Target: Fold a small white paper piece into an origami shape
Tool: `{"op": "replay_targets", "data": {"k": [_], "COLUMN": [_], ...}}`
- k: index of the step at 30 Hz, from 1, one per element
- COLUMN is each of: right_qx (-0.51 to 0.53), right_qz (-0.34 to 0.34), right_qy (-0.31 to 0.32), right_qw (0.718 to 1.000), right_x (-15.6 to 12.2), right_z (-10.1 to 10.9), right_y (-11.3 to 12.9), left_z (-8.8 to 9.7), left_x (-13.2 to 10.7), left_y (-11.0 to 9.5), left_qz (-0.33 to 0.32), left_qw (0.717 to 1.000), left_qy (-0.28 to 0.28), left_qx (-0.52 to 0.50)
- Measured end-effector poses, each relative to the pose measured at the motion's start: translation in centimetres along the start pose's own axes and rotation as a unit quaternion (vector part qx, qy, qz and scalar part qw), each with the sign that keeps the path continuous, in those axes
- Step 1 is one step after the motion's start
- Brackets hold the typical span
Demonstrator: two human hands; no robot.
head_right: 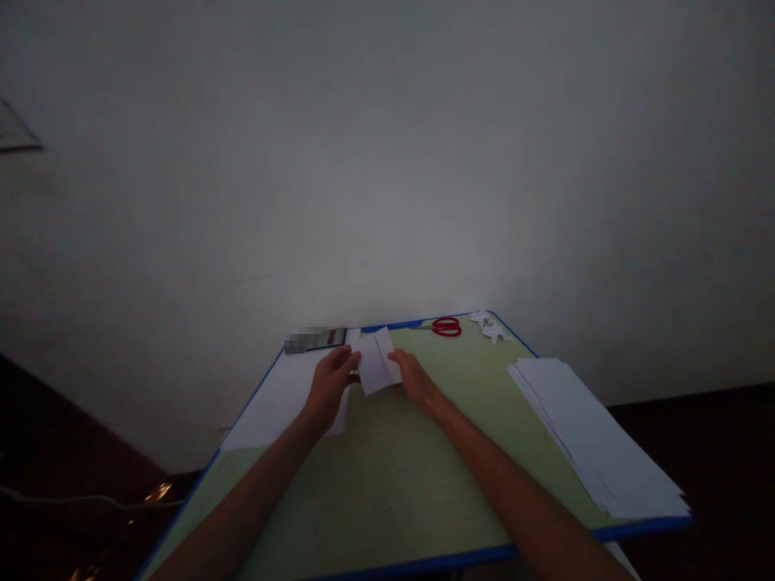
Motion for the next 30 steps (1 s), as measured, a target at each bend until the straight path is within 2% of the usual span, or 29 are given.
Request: {"op": "replay_targets", "data": {"k": [4,7,10,15,18,24,30], "right_qx": [0.026,0.021,0.017,0.013,0.010,-0.009,-0.040], "right_qz": [0.020,0.017,0.029,0.031,0.040,0.042,0.086], "right_qy": [0.016,0.029,0.043,0.051,0.053,0.048,0.016], "right_qw": [0.999,0.999,0.999,0.998,0.998,0.998,0.995], "right_x": [-0.4,-1.0,-1.2,-1.2,-1.3,-1.3,-0.8], "right_z": [-0.3,-0.6,-0.9,-1.1,-1.2,-1.4,-1.0], "right_y": [1.0,1.6,1.8,1.8,2.0,2.0,1.6], "left_z": [0.9,1.2,1.2,-0.1,-0.6,-0.6,-0.5], "left_x": [-0.1,-0.1,0.1,0.0,-0.5,-0.6,-0.1], "left_y": [-0.2,-0.2,0.2,0.4,0.3,0.4,0.7], "left_qz": [-0.017,-0.027,-0.010,0.027,0.035,0.037,0.031], "left_qw": [0.999,0.999,0.999,0.999,0.998,0.998,0.999], "left_qy": [-0.032,-0.029,-0.024,0.001,-0.006,0.012,0.022], "left_qx": [-0.010,0.021,0.047,0.038,0.047,0.042,0.009]}}
Point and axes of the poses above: each hand's wrist, its own x-axis towards the middle knuckle, its own z-axis out of the back of the hand, y = z × x, the point moved 8 cm from there along x, towards the middle knuckle, and after that the axes turned 15 degrees about -x, right-handed, at the moved point
